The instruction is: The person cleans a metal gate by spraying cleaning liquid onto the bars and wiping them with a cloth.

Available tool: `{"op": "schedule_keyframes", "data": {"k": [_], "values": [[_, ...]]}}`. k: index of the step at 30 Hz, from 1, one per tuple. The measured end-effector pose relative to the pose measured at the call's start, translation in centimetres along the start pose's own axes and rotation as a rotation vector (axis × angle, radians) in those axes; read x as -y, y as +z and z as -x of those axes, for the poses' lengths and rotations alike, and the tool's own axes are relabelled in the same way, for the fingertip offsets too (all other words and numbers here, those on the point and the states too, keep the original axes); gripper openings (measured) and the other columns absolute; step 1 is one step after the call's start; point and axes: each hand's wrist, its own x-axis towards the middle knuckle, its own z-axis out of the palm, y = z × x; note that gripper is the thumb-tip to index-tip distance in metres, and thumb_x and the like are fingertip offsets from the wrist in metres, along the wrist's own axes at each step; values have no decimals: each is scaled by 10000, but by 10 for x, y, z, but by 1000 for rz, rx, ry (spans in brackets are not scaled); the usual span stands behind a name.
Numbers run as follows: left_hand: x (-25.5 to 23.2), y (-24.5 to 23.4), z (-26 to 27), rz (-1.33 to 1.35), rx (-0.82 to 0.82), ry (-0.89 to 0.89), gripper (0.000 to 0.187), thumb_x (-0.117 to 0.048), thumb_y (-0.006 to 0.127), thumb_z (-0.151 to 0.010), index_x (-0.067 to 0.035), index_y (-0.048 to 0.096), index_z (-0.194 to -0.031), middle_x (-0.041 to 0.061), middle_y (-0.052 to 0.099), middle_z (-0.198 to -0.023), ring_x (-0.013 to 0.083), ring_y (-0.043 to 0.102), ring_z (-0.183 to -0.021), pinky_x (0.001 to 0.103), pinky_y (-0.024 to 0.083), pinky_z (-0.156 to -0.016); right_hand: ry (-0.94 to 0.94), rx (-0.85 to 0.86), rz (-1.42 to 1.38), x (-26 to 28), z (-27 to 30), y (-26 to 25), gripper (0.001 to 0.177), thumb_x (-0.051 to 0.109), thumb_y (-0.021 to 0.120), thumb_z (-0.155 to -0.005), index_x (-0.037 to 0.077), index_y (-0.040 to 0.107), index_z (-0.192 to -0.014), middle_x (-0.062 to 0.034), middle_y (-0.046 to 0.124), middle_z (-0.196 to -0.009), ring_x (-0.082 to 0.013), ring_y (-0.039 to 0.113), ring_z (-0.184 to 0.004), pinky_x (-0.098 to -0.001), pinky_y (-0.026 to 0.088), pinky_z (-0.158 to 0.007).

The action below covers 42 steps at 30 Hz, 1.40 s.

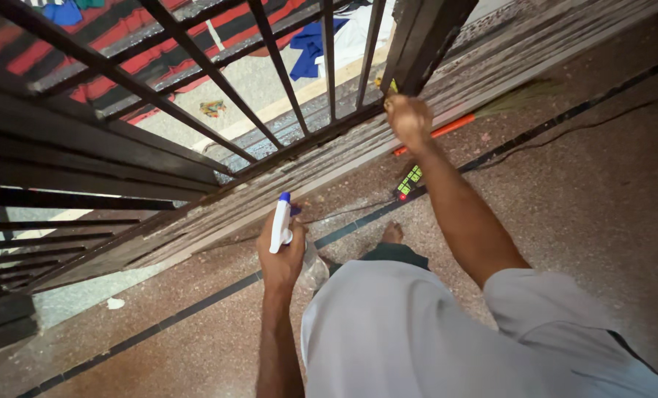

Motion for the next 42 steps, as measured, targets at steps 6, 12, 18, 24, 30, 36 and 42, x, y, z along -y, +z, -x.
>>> {"op": "schedule_keyframes", "data": {"k": [6,12,18,24,30,36,42], "values": [[2,5,8,-71,-7,72,320,-56,650,-890,-22,706,-1203,52,719,-927,102,597,-770,260,507,-707,26,90,-142,8,5,-29,189,180,623,-1001,161,745,-1143,-99,699,-813,-315,691,-750,-462,546,-648],[1,6,2,-15,9,80,332,-59,646,-897,-29,690,-1225,65,728,-977,109,625,-802,268,504,-712,100,118,-202,12,-20,-55,302,166,584,-982,192,688,-1264,-161,720,-889,-376,696,-837,-511,537,-742],[-2,7,4,-50,9,132,302,-63,640,-900,-17,699,-1193,60,735,-964,97,611,-785,259,506,-701,128,278,-232,11,-18,-56,379,167,561,-972,158,638,-1343,-195,738,-964,-416,694,-882,-549,527,-790],[-10,15,1,-49,43,53,293,-77,641,-892,-37,713,-1173,59,699,-817,98,597,-699,263,498,-638,171,362,-262,-11,-4,-8,300,255,583,-989,156,671,-1259,-187,731,-1010,-407,692,-931,-532,533,-825],[-15,21,9,-95,49,116,299,-70,627,-886,-37,694,-1175,47,706,-859,94,619,-724,262,518,-669,380,549,-434,-9,6,0,272,324,586,-997,142,691,-1170,-126,743,-931,-316,713,-850,-431,548,-766],[-22,25,-3,-57,91,45,320,-72,603,-884,-45,697,-1189,51,707,-835,109,617,-697,280,512,-645,766,446,-1185,-10,-10,-4,282,312,519,-1060,63,638,-1116,-55,701,-790,-139,638,-647,-329,491,-571],[-28,30,-2,-52,114,89,304,-64,606,-890,-47,701,-1179,65,703,-853,107,623,-723,274,513,-663,306,182,-548,8,-3,-18,171,186,615,-988,25,666,-1015,-122,715,-840,-226,680,-735,-387,541,-664]]}}
